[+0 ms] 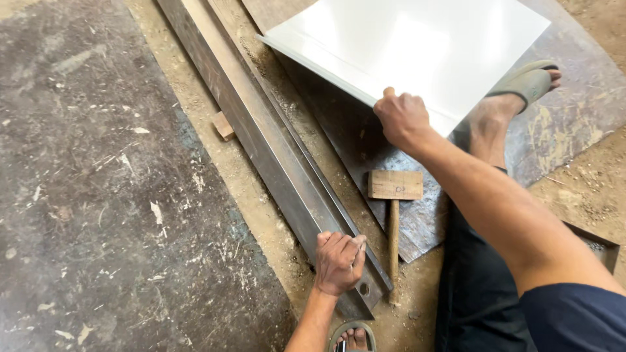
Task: The person sits on the floor of a metal workshop and uses a wooden mallet to hammer the folded edge of galvanized sheet metal panels along a folding bar. The person works the seam along each panel, sets finished panels onto a stack, and pulls new panels into place to repeat the hammering.
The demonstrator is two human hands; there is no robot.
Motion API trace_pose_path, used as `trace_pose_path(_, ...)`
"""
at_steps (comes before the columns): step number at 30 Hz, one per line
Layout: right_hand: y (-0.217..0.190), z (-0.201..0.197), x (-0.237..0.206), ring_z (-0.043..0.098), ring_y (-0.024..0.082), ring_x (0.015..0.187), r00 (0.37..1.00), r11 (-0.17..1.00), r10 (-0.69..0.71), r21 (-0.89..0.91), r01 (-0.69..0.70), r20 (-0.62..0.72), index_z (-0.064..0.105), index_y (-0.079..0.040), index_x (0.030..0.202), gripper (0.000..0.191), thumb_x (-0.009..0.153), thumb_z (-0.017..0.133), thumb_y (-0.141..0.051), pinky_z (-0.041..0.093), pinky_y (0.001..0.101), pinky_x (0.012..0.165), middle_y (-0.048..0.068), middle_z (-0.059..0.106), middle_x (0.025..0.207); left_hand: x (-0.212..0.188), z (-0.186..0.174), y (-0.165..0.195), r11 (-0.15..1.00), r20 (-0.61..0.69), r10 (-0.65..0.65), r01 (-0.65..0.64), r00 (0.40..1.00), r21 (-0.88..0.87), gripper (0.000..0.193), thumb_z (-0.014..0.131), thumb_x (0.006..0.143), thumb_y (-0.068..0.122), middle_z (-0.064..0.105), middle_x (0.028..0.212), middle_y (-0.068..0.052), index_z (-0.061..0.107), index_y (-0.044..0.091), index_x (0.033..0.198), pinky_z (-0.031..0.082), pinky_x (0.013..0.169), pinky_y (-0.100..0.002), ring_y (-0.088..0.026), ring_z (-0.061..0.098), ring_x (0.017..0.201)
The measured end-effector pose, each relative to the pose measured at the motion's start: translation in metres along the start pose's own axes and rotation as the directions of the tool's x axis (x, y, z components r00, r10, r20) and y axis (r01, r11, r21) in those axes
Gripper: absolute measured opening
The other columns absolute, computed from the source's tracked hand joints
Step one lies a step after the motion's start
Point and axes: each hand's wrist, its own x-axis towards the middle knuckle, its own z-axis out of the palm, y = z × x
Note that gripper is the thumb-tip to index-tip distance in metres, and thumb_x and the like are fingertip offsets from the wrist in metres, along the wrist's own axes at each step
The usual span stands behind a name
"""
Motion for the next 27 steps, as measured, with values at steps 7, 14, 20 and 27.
trace_pose_path(7, 0.028, 0.017, 0.066, 0.072, 0.044, 0.083, 0.970, 0.995, 0.088, 0.057, -0.077, -0.225, 0.074, 0.004, 0.094, 0.017, 0.078, 0.067, 0.003, 0.059, 0.0522, 0.062, 0.026, 0.066, 0.106, -0.003, 0.012, -0.015, 1.000, 0.053, -0.021, 0.021, 0.998, -0.007, 0.012, 0.068, 0.092, 0.014, 0.060, 0.069, 0.000, 0.072, 0.010, 0.103, 0.036, 0.079, -0.037, -0.017, 0.054, 0.068)
trace_pose_path(14, 0.061, -0.011, 0.143, 0.070, 0.045, 0.093, 0.938, 0.976, 0.181, 0.175, -0.133, -0.297, 0.073, -0.002, 0.104, 0.020, 0.086, 0.077, -0.010, 0.056, 0.0547, 0.071, 0.026, 0.070, 0.103, -0.001, 0.015, -0.019, 1.000, 0.031, -0.021, 0.021, 0.999, -0.006, 0.012, 0.065, 0.095, 0.016, 0.059, 0.069, 0.000, 0.070, 0.010, 0.105, 0.037, 0.080, -0.036, -0.017, 0.055, 0.070)
trace_pose_path(20, 0.005, 0.033, 0.076, 0.048, 0.049, 0.124, 0.993, 0.947, 0.099, 0.312, -0.072, -0.070, 0.064, 0.003, 0.061, 0.064, 0.087, 0.080, -0.054, 0.047, 0.0561, 0.100, 0.035, 0.040, 0.152, -0.005, 0.009, -0.015, 1.000, 0.019, 0.006, -0.005, 1.000, -0.004, 0.011, 0.066, 0.093, 0.014, 0.064, 0.076, -0.001, 0.069, 0.010, 0.103, 0.038, 0.082, -0.036, -0.017, 0.057, 0.073)
trace_pose_path(27, -0.085, 0.076, -0.197, 0.071, 0.031, 0.082, 0.946, 0.550, 0.283, 0.781, -0.295, 0.157, 0.071, -0.002, 0.117, 0.036, 0.093, 0.079, -0.028, 0.056, 0.0412, 0.076, 0.019, 0.074, 0.094, -0.004, -0.019, 0.010, 1.000, 0.070, 0.014, -0.015, 0.997, 0.002, 0.021, 0.073, 0.086, 0.020, 0.069, 0.087, -0.006, 0.070, 0.011, 0.105, 0.043, 0.088, -0.044, -0.026, 0.065, 0.085)
